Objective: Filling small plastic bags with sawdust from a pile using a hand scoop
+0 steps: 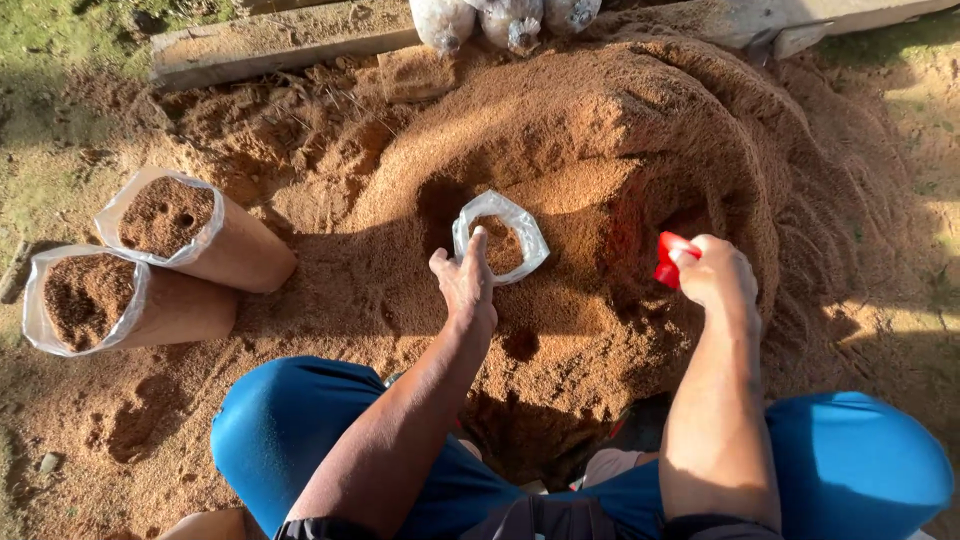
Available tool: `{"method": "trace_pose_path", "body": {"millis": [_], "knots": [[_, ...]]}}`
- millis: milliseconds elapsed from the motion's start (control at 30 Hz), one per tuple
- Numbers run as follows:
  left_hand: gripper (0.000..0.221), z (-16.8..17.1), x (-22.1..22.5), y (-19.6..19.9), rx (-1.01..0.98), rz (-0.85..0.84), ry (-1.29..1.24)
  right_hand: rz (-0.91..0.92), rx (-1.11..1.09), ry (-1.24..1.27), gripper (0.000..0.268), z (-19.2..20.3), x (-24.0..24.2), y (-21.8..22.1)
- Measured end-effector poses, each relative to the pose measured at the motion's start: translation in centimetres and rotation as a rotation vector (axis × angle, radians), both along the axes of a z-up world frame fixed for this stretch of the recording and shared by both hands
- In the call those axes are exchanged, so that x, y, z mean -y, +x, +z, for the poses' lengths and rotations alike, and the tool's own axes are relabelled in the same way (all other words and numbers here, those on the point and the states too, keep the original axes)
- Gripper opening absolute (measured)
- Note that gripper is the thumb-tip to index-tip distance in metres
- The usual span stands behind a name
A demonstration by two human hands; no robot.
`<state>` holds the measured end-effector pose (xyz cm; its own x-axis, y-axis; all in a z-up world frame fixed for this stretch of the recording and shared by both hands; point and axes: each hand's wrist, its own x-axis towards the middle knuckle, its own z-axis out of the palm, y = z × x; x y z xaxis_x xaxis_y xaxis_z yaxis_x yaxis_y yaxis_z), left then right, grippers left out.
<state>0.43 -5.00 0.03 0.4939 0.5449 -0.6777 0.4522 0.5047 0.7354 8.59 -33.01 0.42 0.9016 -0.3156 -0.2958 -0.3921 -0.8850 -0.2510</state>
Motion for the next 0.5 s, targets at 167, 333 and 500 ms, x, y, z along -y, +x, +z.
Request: {"method": "trace_pose_path", "body": {"millis": [167, 333, 500], "knots": [[0.095, 0.4, 0.0, 0.1, 0.018, 0.013, 0.01, 0.179, -0.421, 0.023, 0.028, 8.3, -6.5, -5.1], [0.098, 0.2, 0.0, 0.0, 0.052, 0.02, 0.009, 0.285, -0.694, 0.078, 0.027, -0.8, -3.9, -6.5], [0.098, 1.5, 0.1, -0.1, 0.039, 0.006, 0.017, 0.36, -0.754, 0.074, 0.031, -13.6, 0.1, -7.3]]}}
